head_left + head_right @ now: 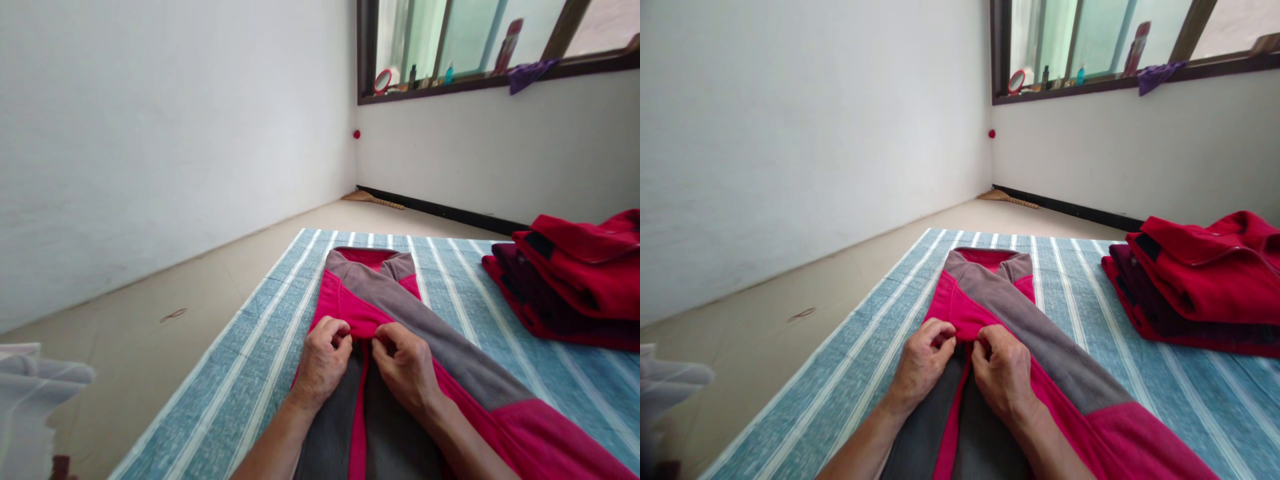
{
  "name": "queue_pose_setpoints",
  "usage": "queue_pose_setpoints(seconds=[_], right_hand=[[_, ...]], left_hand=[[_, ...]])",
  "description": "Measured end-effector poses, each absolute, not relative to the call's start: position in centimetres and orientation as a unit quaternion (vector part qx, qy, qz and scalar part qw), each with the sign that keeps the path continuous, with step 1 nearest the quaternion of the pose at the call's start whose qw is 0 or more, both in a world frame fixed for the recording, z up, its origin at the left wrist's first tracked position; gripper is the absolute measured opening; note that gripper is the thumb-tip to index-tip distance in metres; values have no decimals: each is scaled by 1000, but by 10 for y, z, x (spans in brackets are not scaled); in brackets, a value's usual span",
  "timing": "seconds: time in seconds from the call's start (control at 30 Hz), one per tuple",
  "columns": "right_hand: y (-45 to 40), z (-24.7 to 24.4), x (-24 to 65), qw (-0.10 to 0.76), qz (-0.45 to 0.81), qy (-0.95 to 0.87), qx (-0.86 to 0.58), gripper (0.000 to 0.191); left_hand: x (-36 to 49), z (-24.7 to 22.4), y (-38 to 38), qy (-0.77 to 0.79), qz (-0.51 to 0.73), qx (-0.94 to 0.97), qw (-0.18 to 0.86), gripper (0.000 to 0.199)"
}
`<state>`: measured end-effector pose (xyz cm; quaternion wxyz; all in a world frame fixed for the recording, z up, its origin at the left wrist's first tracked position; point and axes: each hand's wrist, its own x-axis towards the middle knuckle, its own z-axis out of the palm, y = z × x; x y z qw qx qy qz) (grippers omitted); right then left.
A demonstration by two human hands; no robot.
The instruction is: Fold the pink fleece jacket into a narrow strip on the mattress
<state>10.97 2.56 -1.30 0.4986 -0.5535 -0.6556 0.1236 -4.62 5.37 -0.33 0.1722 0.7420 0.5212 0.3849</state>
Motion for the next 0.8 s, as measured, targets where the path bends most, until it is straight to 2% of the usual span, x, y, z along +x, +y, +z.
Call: queue_pose_setpoints(seconds=[0.17,0.37,0.53,0.8], right_hand=[[27,-14,111,498,151,-649,-555,15],[27,-15,111,501,172,-646,-549,15],[26,-14,111,503,176,-646,-547,15],[27,-14,111,505,169,-647,-546,15]], left_hand=[[-43,-1,50,514,382,747,177,16],[-33,0,42,529,323,783,57,29],[-33,-4,40,536,310,784,31,40],[-32,-5,41,499,300,813,3,36]])
